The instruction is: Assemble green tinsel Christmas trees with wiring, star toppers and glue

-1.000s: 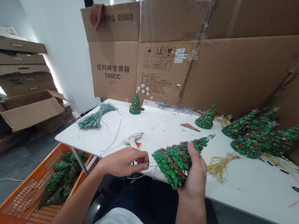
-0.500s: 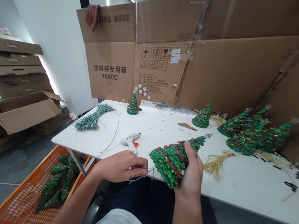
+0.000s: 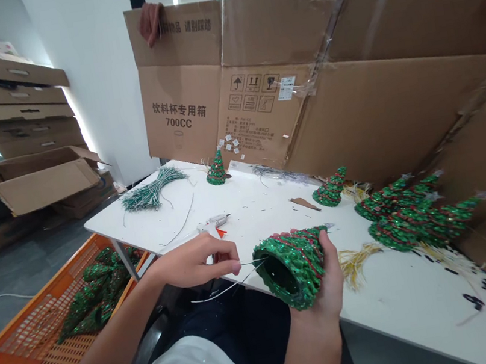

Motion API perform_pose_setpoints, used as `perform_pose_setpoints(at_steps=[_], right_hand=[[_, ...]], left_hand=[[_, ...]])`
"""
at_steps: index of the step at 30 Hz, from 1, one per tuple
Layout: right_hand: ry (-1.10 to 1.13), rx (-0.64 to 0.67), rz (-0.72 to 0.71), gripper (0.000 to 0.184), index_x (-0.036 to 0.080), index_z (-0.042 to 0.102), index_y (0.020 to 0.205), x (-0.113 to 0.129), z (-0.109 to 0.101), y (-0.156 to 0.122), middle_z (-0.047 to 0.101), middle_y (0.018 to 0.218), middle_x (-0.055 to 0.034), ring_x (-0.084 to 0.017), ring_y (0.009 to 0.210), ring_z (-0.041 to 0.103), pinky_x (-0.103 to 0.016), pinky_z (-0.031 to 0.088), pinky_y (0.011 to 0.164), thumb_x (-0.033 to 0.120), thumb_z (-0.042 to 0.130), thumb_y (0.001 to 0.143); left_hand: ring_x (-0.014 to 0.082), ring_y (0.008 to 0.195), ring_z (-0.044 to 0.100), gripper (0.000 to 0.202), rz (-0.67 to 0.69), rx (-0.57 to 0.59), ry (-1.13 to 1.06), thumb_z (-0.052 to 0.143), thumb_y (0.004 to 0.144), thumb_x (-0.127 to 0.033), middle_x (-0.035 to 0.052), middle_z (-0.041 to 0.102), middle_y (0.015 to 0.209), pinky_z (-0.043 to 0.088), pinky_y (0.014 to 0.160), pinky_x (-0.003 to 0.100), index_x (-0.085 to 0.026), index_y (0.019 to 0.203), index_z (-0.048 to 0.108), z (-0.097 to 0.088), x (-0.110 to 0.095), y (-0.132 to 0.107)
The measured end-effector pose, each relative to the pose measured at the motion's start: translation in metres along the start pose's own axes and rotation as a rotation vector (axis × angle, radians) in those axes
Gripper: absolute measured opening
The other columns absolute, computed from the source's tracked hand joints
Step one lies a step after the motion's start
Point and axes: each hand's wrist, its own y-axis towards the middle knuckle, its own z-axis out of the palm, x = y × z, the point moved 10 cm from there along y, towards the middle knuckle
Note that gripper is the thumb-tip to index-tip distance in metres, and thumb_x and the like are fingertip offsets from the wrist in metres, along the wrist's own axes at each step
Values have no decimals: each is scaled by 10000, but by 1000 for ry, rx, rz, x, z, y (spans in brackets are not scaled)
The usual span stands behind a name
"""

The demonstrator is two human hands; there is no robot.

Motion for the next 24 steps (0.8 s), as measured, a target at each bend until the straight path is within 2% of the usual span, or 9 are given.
perform_pose_setpoints(at_steps=[5, 8, 12, 19, 24], right_hand=[[-2, -38, 30, 276, 238, 780, 835, -3, -2, 1, 799, 785, -22, -240, 745, 759, -410, 656, 800, 513, 797, 853], [39, -80, 95, 251, 236, 766, 796, -11, -4, 1, 790, 759, -6, -211, 715, 750, -367, 653, 757, 476, 771, 868], [112, -66, 156, 222, 244, 739, 782, -21, -6, 7, 785, 751, 31, -176, 692, 744, -323, 644, 746, 447, 777, 863], [165, -63, 204, 214, 246, 740, 816, -35, -17, 16, 799, 791, 38, -181, 742, 754, -332, 648, 756, 443, 797, 876], [160, 64, 173, 209, 267, 738, 836, -38, -14, 20, 774, 754, 69, -179, 700, 729, -351, 650, 765, 450, 826, 885]], left_hand=[[120, 720, 635, 254, 58, -46, -108, 631, 1068, -326, 22, 743, 793, 463, 718, 224, -162, 915, 751, -4, -13, -1], [121, 718, 637, 273, 72, -70, -132, 627, 1072, -335, 29, 751, 792, 472, 715, 226, -160, 899, 744, -6, -21, -2], [108, 698, 626, 268, 99, -65, -138, 631, 1069, -331, 11, 729, 768, 472, 710, 218, -165, 880, 723, -1, -29, -5], [108, 640, 538, 277, 139, -109, 72, 639, 1062, -354, -23, 619, 695, 392, 648, 247, -184, 847, 682, 9, -40, -8], [133, 705, 615, 282, 253, -75, 191, 605, 1095, -372, -6, 684, 749, 426, 680, 273, -194, 886, 671, 23, -61, -12]])
